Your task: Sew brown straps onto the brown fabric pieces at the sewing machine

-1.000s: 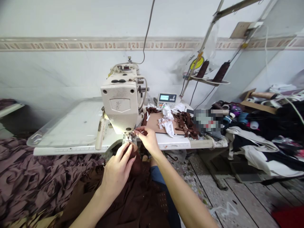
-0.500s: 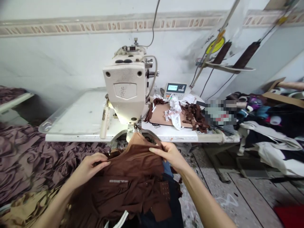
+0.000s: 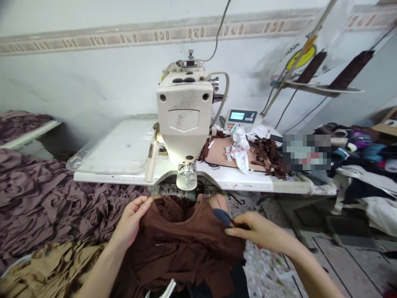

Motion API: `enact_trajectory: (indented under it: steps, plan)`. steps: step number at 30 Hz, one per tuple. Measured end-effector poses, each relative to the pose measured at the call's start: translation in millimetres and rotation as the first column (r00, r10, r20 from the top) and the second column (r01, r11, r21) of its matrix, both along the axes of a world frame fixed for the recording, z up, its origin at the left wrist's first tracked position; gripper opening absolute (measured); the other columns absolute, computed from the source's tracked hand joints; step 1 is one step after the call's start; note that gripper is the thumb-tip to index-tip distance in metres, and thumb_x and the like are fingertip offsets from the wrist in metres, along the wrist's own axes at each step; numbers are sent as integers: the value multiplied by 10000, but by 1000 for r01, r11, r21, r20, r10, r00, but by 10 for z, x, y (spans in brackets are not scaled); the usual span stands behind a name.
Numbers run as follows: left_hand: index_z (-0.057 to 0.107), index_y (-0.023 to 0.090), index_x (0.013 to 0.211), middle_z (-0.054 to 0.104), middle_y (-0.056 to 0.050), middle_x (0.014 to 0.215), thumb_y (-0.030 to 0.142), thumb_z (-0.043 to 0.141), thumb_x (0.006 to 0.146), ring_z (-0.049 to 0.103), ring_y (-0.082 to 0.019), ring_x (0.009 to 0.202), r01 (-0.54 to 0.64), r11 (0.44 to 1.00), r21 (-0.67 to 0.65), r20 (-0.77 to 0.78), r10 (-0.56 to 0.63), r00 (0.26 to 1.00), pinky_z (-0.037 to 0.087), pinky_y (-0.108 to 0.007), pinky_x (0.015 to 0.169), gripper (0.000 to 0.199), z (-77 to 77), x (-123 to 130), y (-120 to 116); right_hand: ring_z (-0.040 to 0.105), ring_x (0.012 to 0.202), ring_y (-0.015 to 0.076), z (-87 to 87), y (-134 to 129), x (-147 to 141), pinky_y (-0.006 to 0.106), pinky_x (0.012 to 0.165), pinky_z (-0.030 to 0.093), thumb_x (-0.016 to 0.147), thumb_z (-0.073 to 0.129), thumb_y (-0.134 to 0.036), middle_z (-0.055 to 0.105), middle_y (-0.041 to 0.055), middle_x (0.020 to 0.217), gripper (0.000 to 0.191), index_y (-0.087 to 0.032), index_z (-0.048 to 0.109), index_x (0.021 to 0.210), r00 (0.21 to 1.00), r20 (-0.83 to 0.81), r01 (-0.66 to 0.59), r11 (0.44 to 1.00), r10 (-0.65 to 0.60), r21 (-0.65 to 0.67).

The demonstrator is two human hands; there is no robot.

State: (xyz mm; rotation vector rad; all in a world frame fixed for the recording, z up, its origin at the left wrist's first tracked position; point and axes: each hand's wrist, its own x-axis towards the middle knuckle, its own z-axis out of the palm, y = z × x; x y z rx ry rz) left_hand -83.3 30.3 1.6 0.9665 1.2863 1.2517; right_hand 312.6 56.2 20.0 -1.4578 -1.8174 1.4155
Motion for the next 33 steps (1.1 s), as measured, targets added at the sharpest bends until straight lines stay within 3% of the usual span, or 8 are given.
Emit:
enact_trajectory:
  steps: [4,8,13,17,20,23,29,33]
  plan:
    - [726,152,766,636,11,709,487,786,922,548,-113,664,184,982,39,-140,-177,974,434,-208,646,374,150,399,-110,744,807,272,32,-95,-227,303,670,526,884,807,-575,835,82,904,326,-257,876,903,993,107,-64,991,51,116]
    - [751,172,828,687,-2,747,395,665,1001,599,-138,705,361,928,97,-383,-299,874,433,-226,653,296,289,692,-169,751,944,268,109,-171,-776,295,688,536,889,829,-565,823,87,1079,433,-259,821,1195,985,-170,40,992,-19,121]
    - [750,179,831,721,-2,746,345,656,1021,637,-136,679,425,895,137,-437,-331,836,469,-218,633,269,434,828,-143,662,790,196,268,-53,-1157,290,670,506,907,825,-567,712,35,836,398,-205,721,780,898,-441,116,970,-9,215]
    - [764,215,1124,776,-44,1029,277,669,1039,752,-174,910,329,876,354,-489,-127,863,596,-246,808,143,530,755,-14,619,729,179,384,161,-1171,291,623,459,959,793,-488,673,25,805,353,-208,711,760,915,-399,230,882,-52,411]
    - [721,254,1336,747,-82,1314,139,596,1061,733,-202,1210,431,691,580,-666,97,740,592,-296,1037,322,553,679,124,634,755,189,366,355,-1195,291,619,463,971,777,-447,690,41,853,287,-212,757,807,928,-358,290,808,-107,512]
    - [601,245,1522,710,-98,1459,117,576,1070,743,-214,1246,622,541,566,-813,240,530,589,-305,1091,470,517,665,225,651,772,202,256,515,-1266,291,634,495,899,826,-502,703,55,883,325,-202,751,799,881,-435,381,824,-186,419]
    - [464,198,1634,697,-150,1483,207,583,1079,792,-268,1158,602,587,541,-835,457,306,667,-321,950,568,376,832,234,596,723,187,28,564,-1375,292,678,498,826,836,-652,669,4,804,467,-217,707,936,659,-616,578,815,-432,47]
    - [467,189,1633,689,-156,1492,216,563,1088,780,-270,1192,568,607,556,-825,486,289,673,-293,910,554,322,919,254,564,740,208,-202,391,-1393,302,675,468,898,717,-737,641,14,781,525,-217,682,833,696,-589,522,853,-411,22]
